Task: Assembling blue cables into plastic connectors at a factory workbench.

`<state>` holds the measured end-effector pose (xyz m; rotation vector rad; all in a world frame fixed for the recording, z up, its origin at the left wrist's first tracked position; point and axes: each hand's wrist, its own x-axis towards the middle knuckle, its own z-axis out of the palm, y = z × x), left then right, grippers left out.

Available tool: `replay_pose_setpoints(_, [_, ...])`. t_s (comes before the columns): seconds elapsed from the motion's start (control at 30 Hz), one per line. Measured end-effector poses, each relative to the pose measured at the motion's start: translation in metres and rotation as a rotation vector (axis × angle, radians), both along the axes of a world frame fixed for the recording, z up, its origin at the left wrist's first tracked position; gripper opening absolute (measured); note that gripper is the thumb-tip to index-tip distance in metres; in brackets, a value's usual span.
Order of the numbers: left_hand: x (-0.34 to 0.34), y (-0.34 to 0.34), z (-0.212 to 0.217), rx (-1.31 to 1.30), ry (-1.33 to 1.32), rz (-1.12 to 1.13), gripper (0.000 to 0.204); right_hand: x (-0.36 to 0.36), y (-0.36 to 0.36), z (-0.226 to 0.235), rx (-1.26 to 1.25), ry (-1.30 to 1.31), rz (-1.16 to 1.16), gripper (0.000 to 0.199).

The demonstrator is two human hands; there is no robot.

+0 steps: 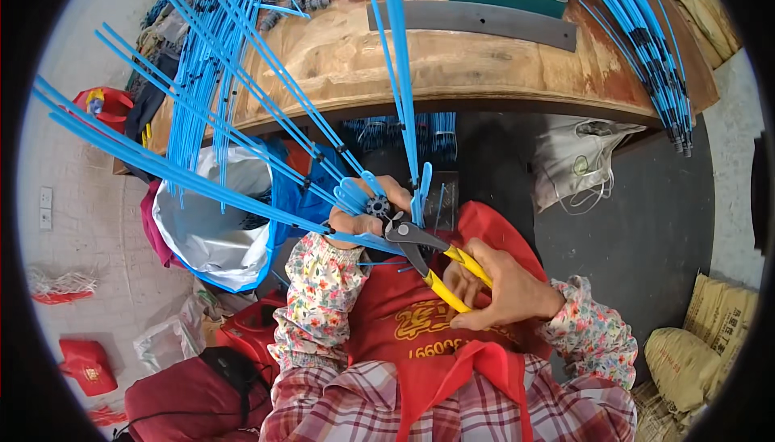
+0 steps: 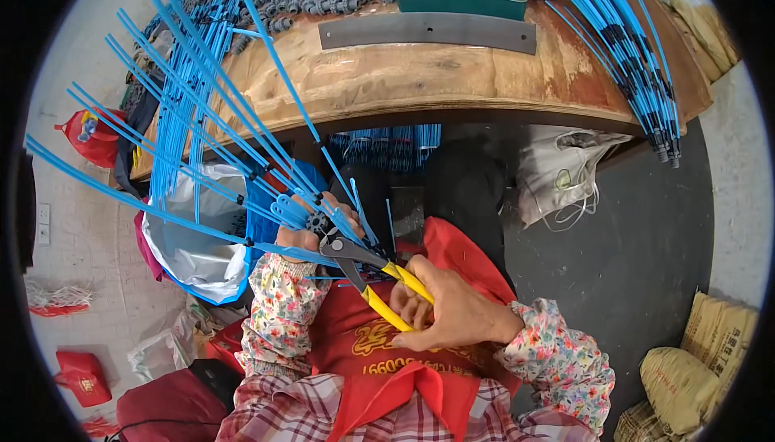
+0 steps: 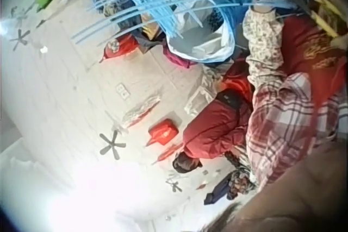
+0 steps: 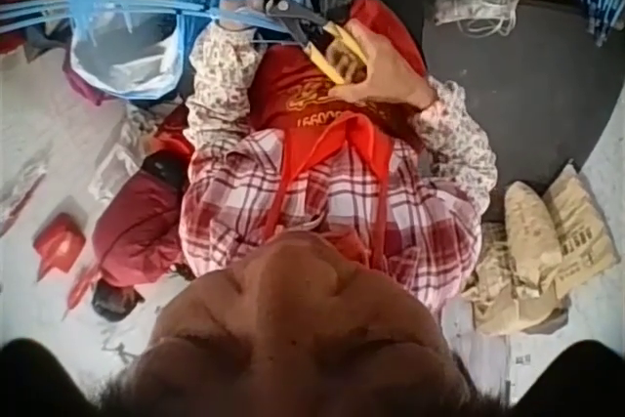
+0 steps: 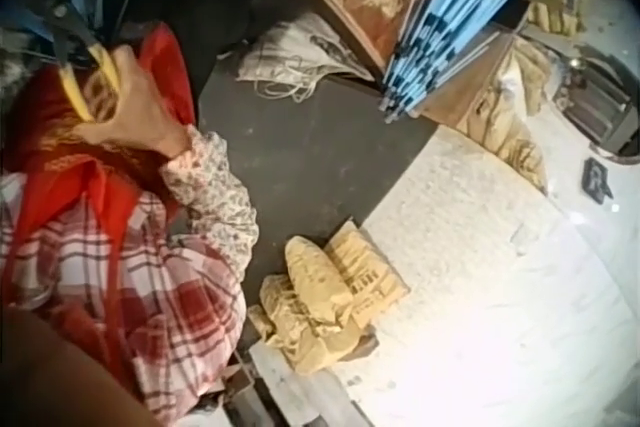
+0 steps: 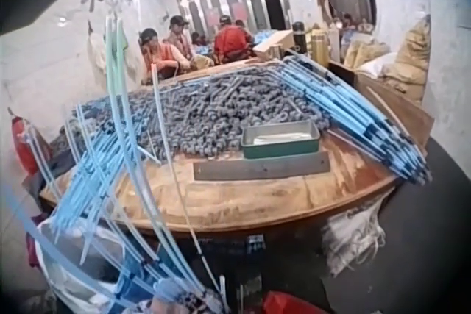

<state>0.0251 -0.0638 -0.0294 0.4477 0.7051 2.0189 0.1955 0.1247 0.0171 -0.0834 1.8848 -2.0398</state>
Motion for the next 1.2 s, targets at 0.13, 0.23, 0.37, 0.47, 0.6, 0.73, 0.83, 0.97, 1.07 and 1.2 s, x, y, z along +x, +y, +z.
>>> replay_pose_setpoints(0.13, [-0.005, -0.007, -0.013, -0.022, 0.259, 0.012, 0.048, -0.001, -0.009, -0.017, -0.105, -0.067, 0.034, 0.038])
replay_pose_setpoints(0.23, [0.001, -0.002, -0.002, -0.032, 0.219, 0.03, 0.049, -0.003, -0.018, -0.03, -0.332, -0.028, 0.019, 0.026])
replay_pose_setpoints(0.37, [0.003, -0.002, 0.007, -0.078, 0.234, 0.03, 0.045, -0.004, -0.009, -0.02, -0.728, -0.464, 0.145, 0.02])
replay_pose_setpoints(0.47, [0.004, -0.004, 0.004, -0.096, 0.259, 0.03, 0.043, -0.002, -0.01, -0.007, -0.815, -0.503, 0.141, 0.025])
replay_pose_setpoints(0.6, [0.006, -0.005, 0.004, -0.086, 0.267, 0.029, 0.043, 0.002, -0.01, -0.009, -0.916, -0.508, 0.148, 0.029])
replay_pose_setpoints(0.73, [0.006, -0.005, -0.003, -0.045, 0.245, 0.04, 0.043, 0.005, -0.017, -0.011, -0.965, -0.486, 0.108, 0.026])
replay_pose_setpoints(0.83, [0.004, -0.006, -0.018, 0.006, 0.229, 0.069, 0.043, 0.007, -0.029, -0.014, -0.992, -0.473, 0.071, 0.023])
replay_pose_setpoints(0.97, [0.005, -0.007, -0.026, 0.023, 0.159, 0.106, 0.044, 0.004, -0.03, -0.015, -0.983, -0.465, 0.052, 0.023])
replay_pose_setpoints(1.07, [0.002, -0.005, -0.019, 0.057, 0.179, 0.018, 0.041, 0.001, -0.017, -0.01, -0.887, -0.478, 0.07, 0.027])
replay_pose_setpoints(1.2, [0.003, -0.004, -0.004, -0.096, 0.307, -0.005, 0.042, -0.005, 0.014, 0.019, -0.39, -0.425, 0.069, 0.028])
